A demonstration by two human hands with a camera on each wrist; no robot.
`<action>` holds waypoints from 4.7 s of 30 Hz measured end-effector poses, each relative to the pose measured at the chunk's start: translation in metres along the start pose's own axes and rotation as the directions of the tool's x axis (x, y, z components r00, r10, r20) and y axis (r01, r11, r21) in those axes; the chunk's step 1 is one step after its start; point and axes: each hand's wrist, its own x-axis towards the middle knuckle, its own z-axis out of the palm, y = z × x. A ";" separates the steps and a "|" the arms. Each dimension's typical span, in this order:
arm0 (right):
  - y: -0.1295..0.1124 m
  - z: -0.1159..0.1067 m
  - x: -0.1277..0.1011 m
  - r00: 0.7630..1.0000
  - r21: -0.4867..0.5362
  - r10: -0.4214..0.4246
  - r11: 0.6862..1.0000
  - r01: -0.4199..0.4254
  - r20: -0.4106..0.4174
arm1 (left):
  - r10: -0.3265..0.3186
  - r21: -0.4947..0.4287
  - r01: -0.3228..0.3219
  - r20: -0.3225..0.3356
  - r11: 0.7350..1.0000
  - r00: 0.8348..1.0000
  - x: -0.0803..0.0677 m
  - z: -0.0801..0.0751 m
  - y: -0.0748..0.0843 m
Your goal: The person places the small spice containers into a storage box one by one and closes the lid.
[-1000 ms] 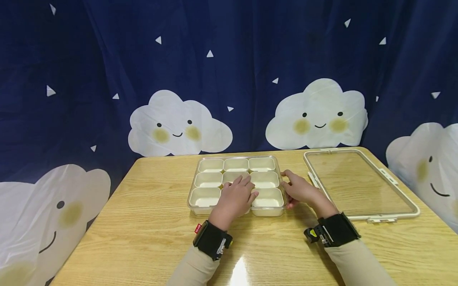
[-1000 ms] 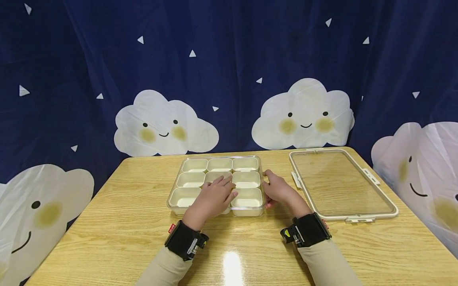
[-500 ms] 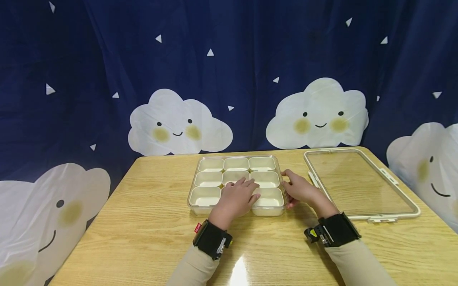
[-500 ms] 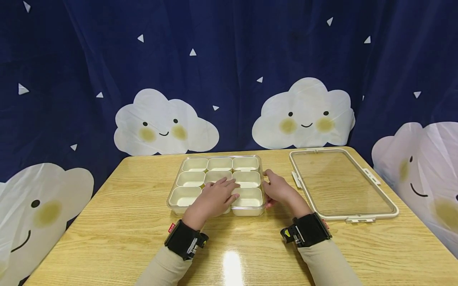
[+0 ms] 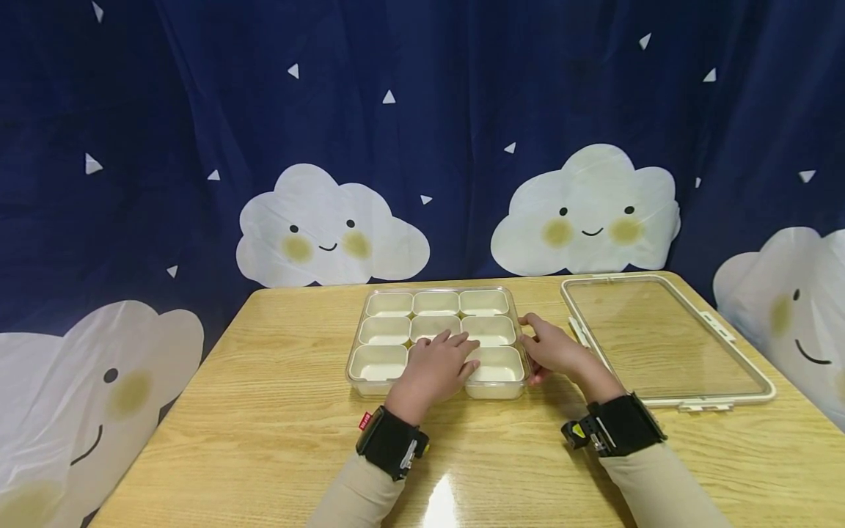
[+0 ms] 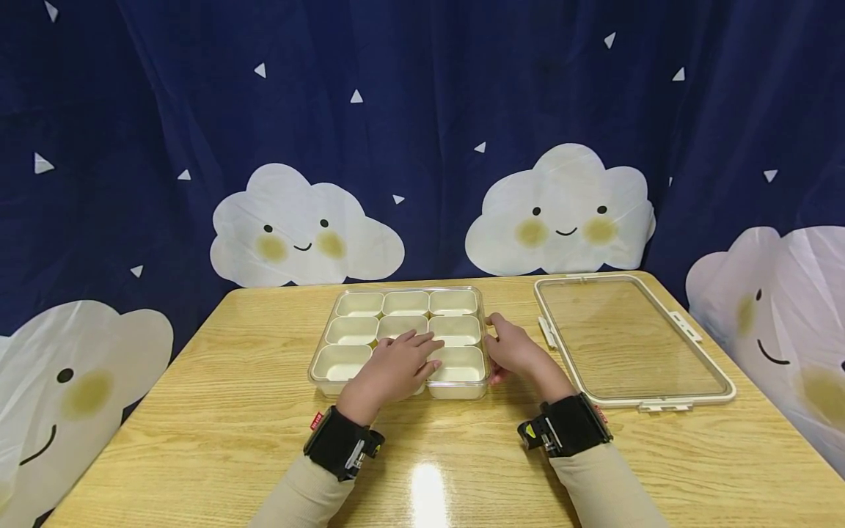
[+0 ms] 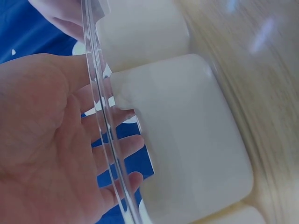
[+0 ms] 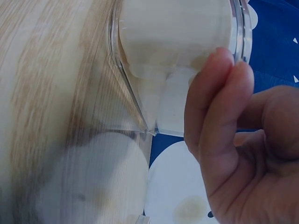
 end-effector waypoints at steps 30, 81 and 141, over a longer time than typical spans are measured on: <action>0.000 0.000 -0.001 1.000 0.005 -0.001 1.000 0.001 0.011 | 0.058 -0.018 -0.059 -0.019 0.998 0.998 0.000 -0.001 -0.002; 0.001 0.000 -0.001 1.000 0.020 -0.007 1.000 0.007 0.010 | 0.031 -0.128 -0.045 -0.104 0.991 0.994 -0.003 -0.013 -0.026; -0.005 0.000 0.001 0.976 -0.176 -0.066 0.984 0.030 -0.207 | -0.395 -0.425 0.447 0.210 0.787 0.894 -0.049 -0.051 -0.104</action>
